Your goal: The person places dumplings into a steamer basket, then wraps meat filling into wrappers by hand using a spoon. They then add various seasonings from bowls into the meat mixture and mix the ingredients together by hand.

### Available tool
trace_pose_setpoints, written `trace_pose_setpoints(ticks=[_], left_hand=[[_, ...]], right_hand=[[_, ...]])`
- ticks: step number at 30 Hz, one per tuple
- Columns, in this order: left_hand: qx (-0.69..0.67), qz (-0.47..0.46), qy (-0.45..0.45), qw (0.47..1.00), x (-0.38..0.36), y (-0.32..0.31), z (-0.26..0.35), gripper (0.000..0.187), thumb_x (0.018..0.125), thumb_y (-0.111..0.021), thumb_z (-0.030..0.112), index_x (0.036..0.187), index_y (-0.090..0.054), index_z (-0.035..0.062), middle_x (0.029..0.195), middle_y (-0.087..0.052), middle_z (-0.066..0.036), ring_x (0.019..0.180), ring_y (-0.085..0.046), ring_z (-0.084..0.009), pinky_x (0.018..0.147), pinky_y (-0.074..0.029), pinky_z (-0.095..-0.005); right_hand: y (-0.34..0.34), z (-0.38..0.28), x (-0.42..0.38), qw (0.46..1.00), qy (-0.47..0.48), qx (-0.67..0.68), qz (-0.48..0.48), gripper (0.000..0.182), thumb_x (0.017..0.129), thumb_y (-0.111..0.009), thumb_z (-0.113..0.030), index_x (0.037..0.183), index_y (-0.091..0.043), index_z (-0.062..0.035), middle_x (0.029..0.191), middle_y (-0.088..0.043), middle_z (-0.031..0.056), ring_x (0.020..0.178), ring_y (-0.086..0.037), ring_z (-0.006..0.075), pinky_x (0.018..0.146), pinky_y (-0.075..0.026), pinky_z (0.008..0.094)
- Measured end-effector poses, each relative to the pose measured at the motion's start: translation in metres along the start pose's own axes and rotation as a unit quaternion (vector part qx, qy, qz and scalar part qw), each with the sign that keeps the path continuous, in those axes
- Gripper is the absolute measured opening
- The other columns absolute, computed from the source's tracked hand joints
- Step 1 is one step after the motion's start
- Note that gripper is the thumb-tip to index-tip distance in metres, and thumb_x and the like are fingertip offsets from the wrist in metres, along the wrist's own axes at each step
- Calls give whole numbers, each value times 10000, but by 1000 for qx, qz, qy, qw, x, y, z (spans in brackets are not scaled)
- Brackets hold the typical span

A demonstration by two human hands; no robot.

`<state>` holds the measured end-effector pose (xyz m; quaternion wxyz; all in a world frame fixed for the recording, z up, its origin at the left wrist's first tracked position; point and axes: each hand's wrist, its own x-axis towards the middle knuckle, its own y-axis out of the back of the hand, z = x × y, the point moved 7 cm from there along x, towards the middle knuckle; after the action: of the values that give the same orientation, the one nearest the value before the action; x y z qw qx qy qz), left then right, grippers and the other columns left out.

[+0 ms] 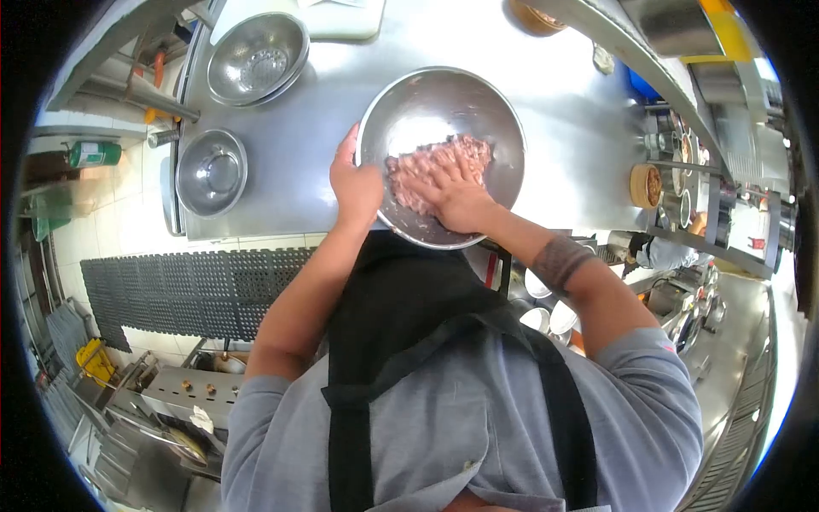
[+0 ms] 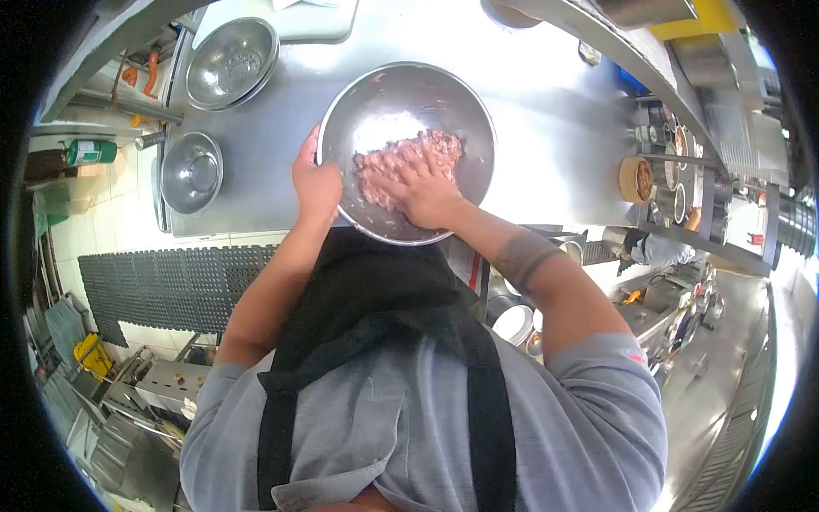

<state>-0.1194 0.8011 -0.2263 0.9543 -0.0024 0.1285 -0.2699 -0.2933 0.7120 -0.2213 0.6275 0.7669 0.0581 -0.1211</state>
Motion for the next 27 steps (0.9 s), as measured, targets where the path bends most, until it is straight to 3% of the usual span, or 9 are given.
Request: trace_pose_setpoints(ticks=[4,8,10,11,13,16,20,22,27], left_hand=[[-51,28,53,997,-10,3,10,664,794,-492,-150,1450,-537,-57,1378,-629,-170,1285,-584,-241,1098,-426,-333],[-39,83,6,996,-2,20,-1,719,766,-438,-181,1465,-523,-37,1296,-658,-141,1171,-639,-215,1043,-478,-334],[-32,87,0,996,-5,23,-7,721,769,-441,-183,1472,-512,-40,1305,-653,-142,1183,-635,-217,1050,-477,-340],[-42,84,-8,996,-7,23,-13,715,772,-446,-183,1470,-513,-40,1308,-651,-140,1188,-631,-213,1047,-477,-335],[-49,77,-18,996,-9,19,-11,710,775,-452,-184,1468,-514,-41,1310,-648,-138,1193,-628,-209,1045,-478,-330],[-40,69,-22,997,-13,14,-6,655,808,-509,-126,1461,-512,-65,1402,-593,-179,1310,-561,-275,1133,-402,-363],[-51,66,-16,996,1,18,-5,670,779,-468,-165,1435,-539,-53,1322,-627,-148,1224,-602,-237,1069,-449,-341],[-49,77,-6,996,-1,19,-1,685,769,-452,-194,1428,-551,-37,1262,-660,-121,1151,-639,-198,1005,-497,-318],[-62,49,-5,997,-14,9,-20,705,761,-430,-195,1436,-547,-28,1255,-662,-125,1077,-658,-178,932,-520,-281]], right_hand=[[2,18,45,994,-85,66,20,697,984,-535,-184,1634,-319,-315,1605,-399,206,1556,-208,441,1265,-10,638],[38,28,34,942,-35,318,-99,556,945,-514,-72,1481,-579,-206,1487,-535,223,1409,-472,384,1207,-332,484],[73,63,2,914,-211,287,196,423,960,-537,-36,1352,-678,-110,1332,-662,172,1214,-632,293,1052,-491,406],[66,66,9,914,-210,289,194,423,960,-537,-36,1352,-678,-110,1332,-662,172,1214,-632,293,1052,-491,406],[21,105,10,642,-465,560,240,278,991,-590,-85,1226,-731,-34,1205,-720,122,1118,-670,216,994,-529,385],[12,97,71,566,-319,752,108,296,1017,-628,-208,1205,-731,-5,1159,-737,89,1120,-658,151,967,-532,351],[17,62,96,738,-198,642,-58,275,954,-686,-190,1206,-757,-104,1255,-684,66,1176,-611,212,977,-528,372],[64,-2,68,939,56,338,-28,342,945,-682,-220,1272,-736,-134,1278,-706,127,1228,-634,271,1111,-458,447],[11,-24,42,997,60,42,37,586,967,-612,-288,1537,-485,-233,1651,-335,124,1496,-340,366,1238,-180,627]])
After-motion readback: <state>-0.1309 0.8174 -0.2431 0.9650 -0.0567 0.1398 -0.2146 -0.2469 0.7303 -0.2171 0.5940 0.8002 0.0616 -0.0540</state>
